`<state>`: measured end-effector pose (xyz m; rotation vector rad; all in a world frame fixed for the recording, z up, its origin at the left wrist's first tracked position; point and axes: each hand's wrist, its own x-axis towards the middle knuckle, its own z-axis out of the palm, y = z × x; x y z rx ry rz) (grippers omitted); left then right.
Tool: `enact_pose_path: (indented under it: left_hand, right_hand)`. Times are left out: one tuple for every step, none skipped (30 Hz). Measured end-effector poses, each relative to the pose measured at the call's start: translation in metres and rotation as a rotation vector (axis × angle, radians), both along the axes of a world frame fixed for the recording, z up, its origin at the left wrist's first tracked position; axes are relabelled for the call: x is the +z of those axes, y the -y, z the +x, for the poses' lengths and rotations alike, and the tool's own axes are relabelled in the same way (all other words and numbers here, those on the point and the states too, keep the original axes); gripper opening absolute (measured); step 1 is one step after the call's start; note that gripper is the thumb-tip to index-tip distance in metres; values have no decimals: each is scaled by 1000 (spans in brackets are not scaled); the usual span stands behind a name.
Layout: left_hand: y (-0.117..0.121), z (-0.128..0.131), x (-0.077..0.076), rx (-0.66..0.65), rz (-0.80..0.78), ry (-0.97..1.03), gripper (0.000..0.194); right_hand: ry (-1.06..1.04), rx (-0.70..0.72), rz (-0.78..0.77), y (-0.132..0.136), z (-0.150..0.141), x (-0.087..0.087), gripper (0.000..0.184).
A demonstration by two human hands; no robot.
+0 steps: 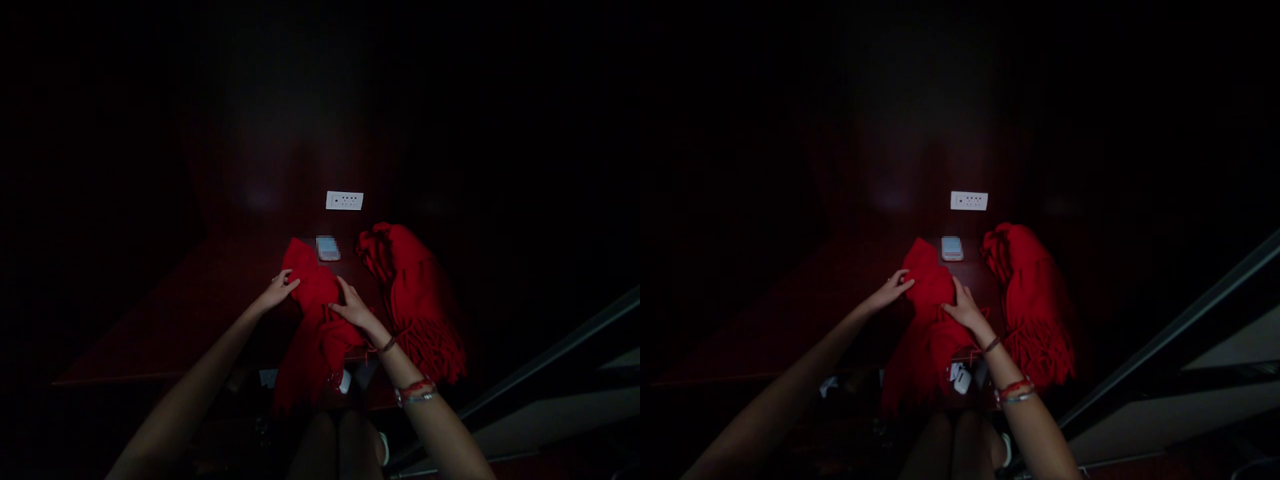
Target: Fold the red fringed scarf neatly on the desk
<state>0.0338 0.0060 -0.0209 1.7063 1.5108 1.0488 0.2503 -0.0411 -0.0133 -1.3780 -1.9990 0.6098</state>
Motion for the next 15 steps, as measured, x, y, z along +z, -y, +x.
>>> enact_pose_path:
  left_hand:
    - [11,-3,-2,31,43,-97,45]
    - [24,-5,-4,36,61,-177,48]
    - [38,-5,-5,2,54,-238,47]
    - [53,-3,-5,-84,21,-278,43]
    - [66,0,-2,-203,-21,-290,36]
    - [77,5,2,-312,-59,-288,29]
    - [86,11,9,-363,-69,-291,21]
    - [91,18,17,-356,-35,-297,15]
    - [92,25,26,-303,34,-315,11]
    - [91,32,34,-210,131,-339,10]
    - [88,38,42,-116,235,-365,12]
    - [84,44,48,-31,330,-389,15]
    - [79,50,52,32,405,-408,18]
    - [76,57,54,65,451,-427,20]
    - [73,64,53,64,468,-446,22]
  right_hand:
    - [-3,-11,-28,12,2,1,74]
    - [4,-11,-50,24,4,2,75]
    - [11,-14,-70,35,5,2,76]
    - [12,-13,-93,42,5,1,75]
    - [4,-17,-109,46,4,1,73]
    - [-18,-33,-111,46,2,1,69]
    - [-61,-60,-102,42,0,3,65]
    - [-125,-99,-89,34,-2,6,59]
    - [-208,-152,-74,23,-3,12,53]
    - [-310,-196,-89,11,-2,19,47]
    - [-416,-229,-134,-3,-1,30,43]
    - [-493,-237,-195,-17,2,42,39]
    - [-531,-202,-236,-30,6,55,34]
    - [-512,-156,-240,-41,10,69,27]
    - [-456,-126,-228,-51,14,82,22]
